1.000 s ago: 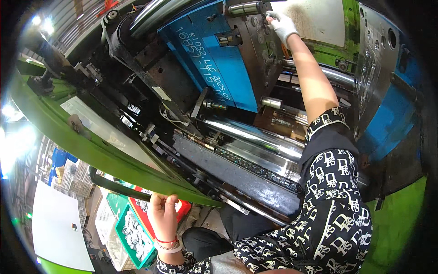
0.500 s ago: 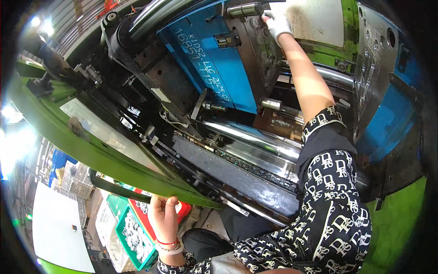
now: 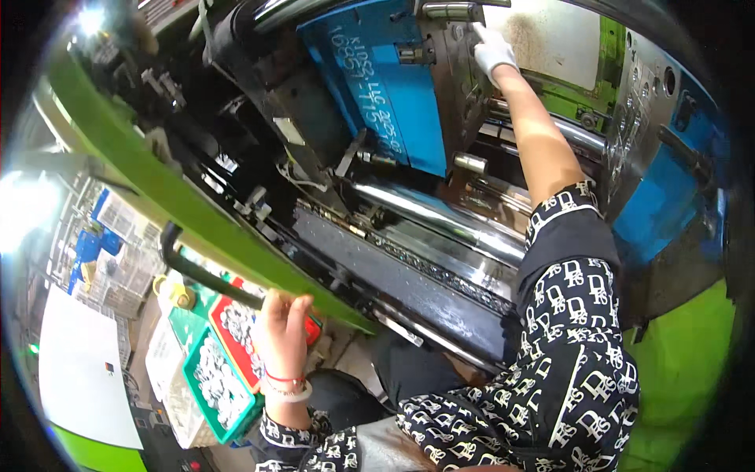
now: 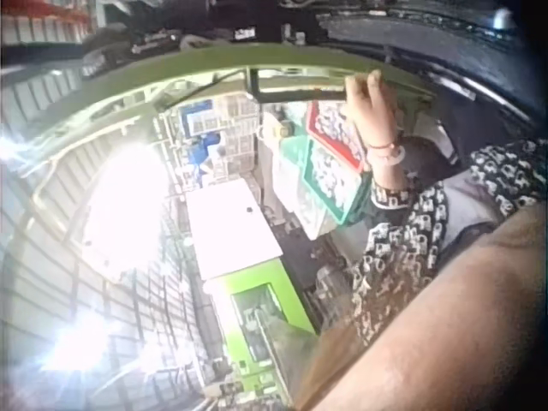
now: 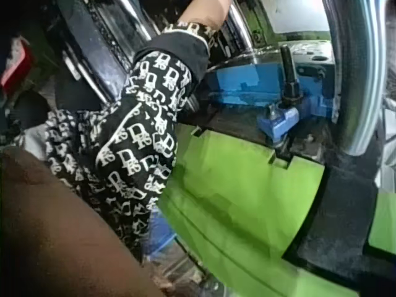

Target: The person assembles small mechanical components by hand, then places them into machinery for processing.

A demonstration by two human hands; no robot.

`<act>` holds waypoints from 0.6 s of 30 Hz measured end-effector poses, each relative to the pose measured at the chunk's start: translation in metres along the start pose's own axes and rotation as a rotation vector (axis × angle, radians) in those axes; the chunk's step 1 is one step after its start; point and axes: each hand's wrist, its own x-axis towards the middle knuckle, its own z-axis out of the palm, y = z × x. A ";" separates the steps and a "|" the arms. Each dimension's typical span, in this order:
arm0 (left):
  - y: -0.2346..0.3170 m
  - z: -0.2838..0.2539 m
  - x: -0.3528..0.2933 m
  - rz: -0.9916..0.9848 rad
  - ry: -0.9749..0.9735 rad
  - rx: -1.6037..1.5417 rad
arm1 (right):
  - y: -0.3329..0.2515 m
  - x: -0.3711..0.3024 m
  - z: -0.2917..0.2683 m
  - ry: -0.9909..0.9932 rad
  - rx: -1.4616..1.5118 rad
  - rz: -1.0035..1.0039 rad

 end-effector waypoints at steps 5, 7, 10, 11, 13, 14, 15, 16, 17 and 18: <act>-0.030 0.005 -0.021 0.119 -0.177 -0.064 | 0.019 -0.019 -0.014 0.304 0.285 0.100; -0.052 0.000 -0.046 -0.033 -0.273 -0.159 | 0.025 -0.040 -0.014 0.247 0.172 -0.076; -0.126 -0.035 -0.083 -0.503 -0.361 -0.220 | -0.006 -0.097 -0.011 0.102 -0.294 -0.360; -0.148 -0.043 -0.083 -0.550 -0.353 -0.432 | 0.025 -0.074 -0.075 -0.179 -0.584 -0.208; -0.210 -0.049 -0.070 -0.740 -0.115 -0.946 | 0.041 -0.099 -0.090 0.043 0.418 -0.187; -0.235 -0.048 -0.061 -0.850 0.021 -1.275 | 0.121 -0.067 -0.110 0.039 0.243 -0.564; -0.261 -0.075 -0.071 -0.776 0.162 -1.323 | 0.042 -0.136 -0.089 -0.044 0.337 -0.584; -0.278 -0.092 -0.071 -0.684 0.229 -1.383 | -0.028 -0.168 -0.093 -0.015 0.579 -0.050; -0.272 -0.097 -0.064 -0.698 0.296 -1.450 | -0.055 -0.190 -0.102 0.021 0.496 -0.138; -0.260 -0.099 -0.055 -0.710 0.377 -1.499 | -0.064 -0.203 -0.096 -0.033 0.558 -0.151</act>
